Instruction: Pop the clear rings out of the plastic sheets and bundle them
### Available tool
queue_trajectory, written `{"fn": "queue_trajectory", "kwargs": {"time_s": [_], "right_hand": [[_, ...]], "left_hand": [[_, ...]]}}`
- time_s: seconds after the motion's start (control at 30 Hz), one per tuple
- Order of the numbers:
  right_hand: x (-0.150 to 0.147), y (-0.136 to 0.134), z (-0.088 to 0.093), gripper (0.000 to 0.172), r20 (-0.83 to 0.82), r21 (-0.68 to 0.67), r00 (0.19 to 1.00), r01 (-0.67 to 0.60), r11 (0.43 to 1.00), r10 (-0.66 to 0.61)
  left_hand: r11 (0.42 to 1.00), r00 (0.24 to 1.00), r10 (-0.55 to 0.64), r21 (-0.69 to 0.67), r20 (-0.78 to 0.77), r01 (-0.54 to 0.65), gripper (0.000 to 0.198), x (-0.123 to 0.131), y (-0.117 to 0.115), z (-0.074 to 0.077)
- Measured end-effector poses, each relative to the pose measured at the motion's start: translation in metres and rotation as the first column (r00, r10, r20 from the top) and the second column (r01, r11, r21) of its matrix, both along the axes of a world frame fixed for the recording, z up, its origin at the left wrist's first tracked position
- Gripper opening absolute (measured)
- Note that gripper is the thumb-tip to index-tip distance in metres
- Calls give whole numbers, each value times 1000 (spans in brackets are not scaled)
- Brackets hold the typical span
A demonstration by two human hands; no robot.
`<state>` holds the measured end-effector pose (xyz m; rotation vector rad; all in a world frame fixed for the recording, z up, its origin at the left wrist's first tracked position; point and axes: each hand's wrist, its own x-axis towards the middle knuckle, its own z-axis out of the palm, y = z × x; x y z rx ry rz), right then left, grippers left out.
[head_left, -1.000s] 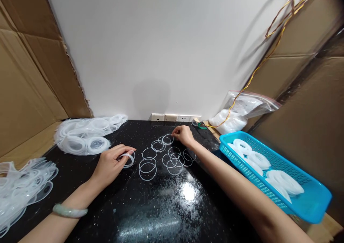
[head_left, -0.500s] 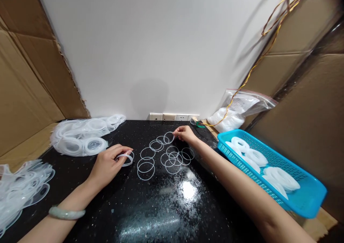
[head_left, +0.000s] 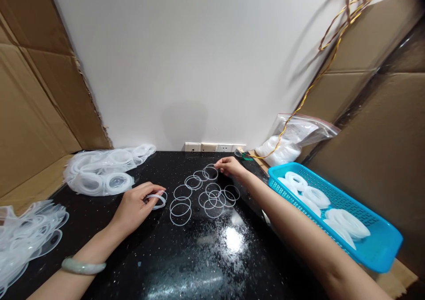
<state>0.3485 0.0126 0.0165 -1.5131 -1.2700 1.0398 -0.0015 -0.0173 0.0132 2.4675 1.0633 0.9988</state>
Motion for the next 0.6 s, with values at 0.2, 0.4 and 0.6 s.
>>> {"fn": "queue_trajectory", "kwargs": {"time_s": [0.2,0.4,0.6], "right_hand": [[4,5,-8,12,252,154,960,80,985,-118],[5,-1,-3,19,-18,67,1000,0,998,1],[14,2,-7,14,265,87,952,134,987,-153]], "left_hand": [[1000,1000,28,10,7,-28,26,0,1,0],[998,998,57,13,-3,-57,26,0,2,0],[998,998,56,10,-14,-56,26,-2,3,-2]]}}
